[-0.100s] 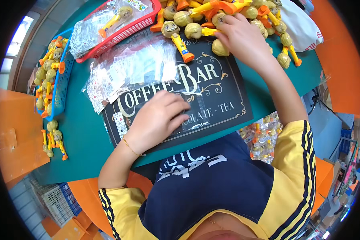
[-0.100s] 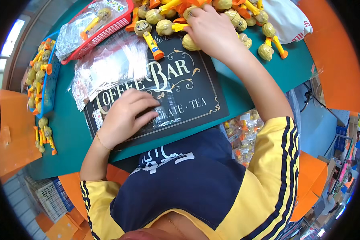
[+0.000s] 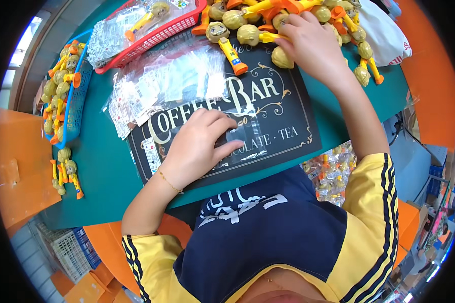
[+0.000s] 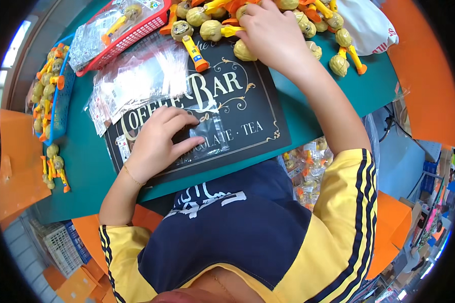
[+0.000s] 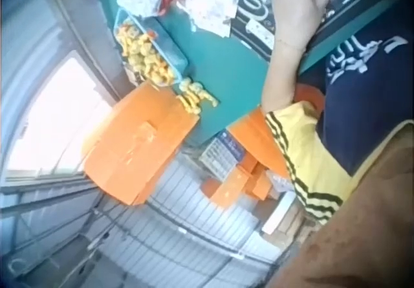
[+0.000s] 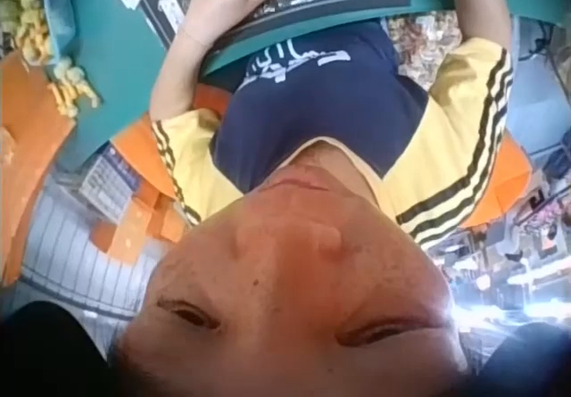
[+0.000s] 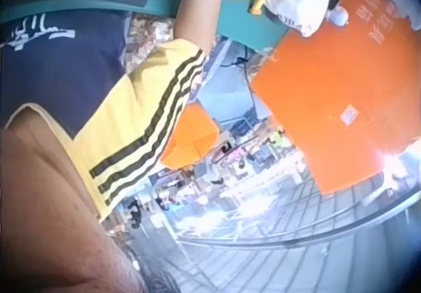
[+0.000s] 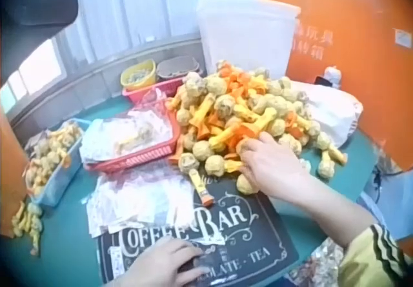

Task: Packaging small yellow toys into clear plastic bags at a workstation.

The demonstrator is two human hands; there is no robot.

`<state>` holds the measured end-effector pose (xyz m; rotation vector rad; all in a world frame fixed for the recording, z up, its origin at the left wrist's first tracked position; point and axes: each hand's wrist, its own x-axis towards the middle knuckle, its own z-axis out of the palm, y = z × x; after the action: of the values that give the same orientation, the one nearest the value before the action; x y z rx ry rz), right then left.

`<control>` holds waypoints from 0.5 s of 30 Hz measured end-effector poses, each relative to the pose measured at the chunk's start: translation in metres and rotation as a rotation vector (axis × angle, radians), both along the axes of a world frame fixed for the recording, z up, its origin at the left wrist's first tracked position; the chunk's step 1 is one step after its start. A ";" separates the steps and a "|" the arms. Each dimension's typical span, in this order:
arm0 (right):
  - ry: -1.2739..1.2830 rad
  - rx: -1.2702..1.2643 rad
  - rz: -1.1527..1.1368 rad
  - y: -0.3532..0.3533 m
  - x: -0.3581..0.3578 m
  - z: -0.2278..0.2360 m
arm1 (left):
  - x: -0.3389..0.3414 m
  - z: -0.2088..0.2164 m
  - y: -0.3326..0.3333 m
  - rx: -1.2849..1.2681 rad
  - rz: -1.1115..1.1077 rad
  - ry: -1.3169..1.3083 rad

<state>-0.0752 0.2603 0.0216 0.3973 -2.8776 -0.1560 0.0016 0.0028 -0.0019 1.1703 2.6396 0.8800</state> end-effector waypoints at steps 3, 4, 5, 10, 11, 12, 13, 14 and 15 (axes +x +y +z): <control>0.058 0.048 -0.003 0.003 0.006 0.002 | 0.002 -0.008 0.003 0.054 0.059 -0.006; 0.058 0.048 -0.003 0.004 0.005 0.002 | 0.002 -0.009 0.004 0.054 0.060 -0.006; 0.020 0.020 -0.004 0.005 0.002 0.003 | 0.002 -0.011 0.004 0.072 0.075 0.005; -0.004 -0.094 0.039 0.021 0.002 -0.001 | 0.002 -0.014 0.007 0.100 0.090 0.006; 0.040 -0.196 0.071 0.025 0.010 0.001 | 0.001 -0.015 0.007 0.105 0.081 0.004; 0.080 -0.301 0.110 0.025 0.016 0.001 | 0.000 -0.018 0.005 0.108 0.081 0.000; 0.074 -0.303 0.118 0.024 0.028 0.003 | 0.000 -0.018 0.003 0.106 0.090 -0.003; -0.035 -0.639 0.063 0.022 0.043 0.007 | 0.000 -0.019 0.000 0.108 0.094 -0.014; -0.141 -0.965 -0.010 0.021 0.060 0.012 | 0.000 -0.019 0.001 0.118 0.083 -0.023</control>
<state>-0.0152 0.2813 0.0337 0.1926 -2.6661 1.2343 0.0012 0.0034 -0.0208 1.0749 2.6675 1.0707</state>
